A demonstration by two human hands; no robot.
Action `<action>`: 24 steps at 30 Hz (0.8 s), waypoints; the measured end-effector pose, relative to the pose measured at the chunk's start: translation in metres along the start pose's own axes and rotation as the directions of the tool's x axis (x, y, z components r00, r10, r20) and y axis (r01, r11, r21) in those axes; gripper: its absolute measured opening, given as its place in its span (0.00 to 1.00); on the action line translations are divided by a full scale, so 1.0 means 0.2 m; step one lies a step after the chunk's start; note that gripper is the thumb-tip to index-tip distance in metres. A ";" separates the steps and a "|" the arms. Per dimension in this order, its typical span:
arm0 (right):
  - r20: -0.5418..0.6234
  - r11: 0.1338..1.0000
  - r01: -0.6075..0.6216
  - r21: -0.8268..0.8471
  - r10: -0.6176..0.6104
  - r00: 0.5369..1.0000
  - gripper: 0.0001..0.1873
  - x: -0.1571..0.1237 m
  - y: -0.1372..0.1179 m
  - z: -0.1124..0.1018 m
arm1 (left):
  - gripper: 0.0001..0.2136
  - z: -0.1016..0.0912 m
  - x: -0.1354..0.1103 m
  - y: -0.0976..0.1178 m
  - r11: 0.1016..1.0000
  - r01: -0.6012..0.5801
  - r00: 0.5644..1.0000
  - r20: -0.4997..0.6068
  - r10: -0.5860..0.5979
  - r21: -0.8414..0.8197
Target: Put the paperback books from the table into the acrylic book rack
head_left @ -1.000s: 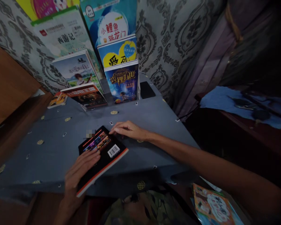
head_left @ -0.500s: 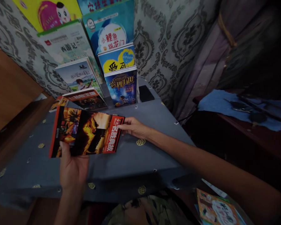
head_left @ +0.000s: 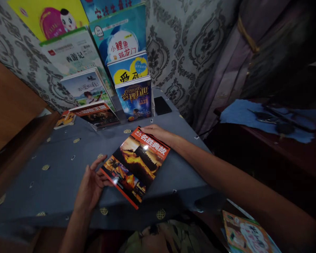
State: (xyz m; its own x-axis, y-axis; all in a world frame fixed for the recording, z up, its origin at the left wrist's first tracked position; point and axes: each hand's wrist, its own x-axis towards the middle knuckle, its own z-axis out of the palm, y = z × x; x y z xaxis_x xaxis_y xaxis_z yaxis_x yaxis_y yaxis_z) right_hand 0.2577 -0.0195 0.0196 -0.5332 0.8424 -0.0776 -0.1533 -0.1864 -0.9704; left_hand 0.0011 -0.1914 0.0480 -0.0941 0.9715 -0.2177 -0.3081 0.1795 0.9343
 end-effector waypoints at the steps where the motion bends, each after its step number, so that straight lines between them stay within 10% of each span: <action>1: 0.031 0.999 -0.033 0.020 0.032 0.999 0.18 -0.01 0.00 0.00 | 0.31 0.01 0.01 0.00 0.998 0.042 0.999 0.001 -0.042 0.039; 8: 0.127 0.983 -0.157 0.098 0.144 0.981 0.14 -0.03 -0.04 -0.02 | 0.24 0.09 0.06 0.02 0.956 0.187 0.973 0.093 -0.212 0.227; 18: -0.044 0.908 -0.099 0.406 0.128 0.991 0.18 0.03 -0.05 -0.08 | 0.27 0.10 0.08 -0.02 0.976 0.104 0.995 -0.025 -0.101 0.190; 24: -0.225 0.900 0.053 0.433 0.051 0.973 0.13 0.07 -0.01 -0.08 | 0.22 0.09 0.11 -0.03 0.873 -0.014 0.996 0.081 -0.029 0.487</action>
State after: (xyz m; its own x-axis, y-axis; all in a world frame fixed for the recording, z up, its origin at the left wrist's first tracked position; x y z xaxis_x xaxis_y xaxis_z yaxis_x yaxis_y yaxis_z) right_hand 0.2638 -0.0003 0.0164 -0.3398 0.9239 -0.1760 -0.5268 -0.3420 -0.7781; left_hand 0.0169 -0.1677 0.0431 -0.0082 0.9752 -0.2211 0.1937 0.2185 0.9564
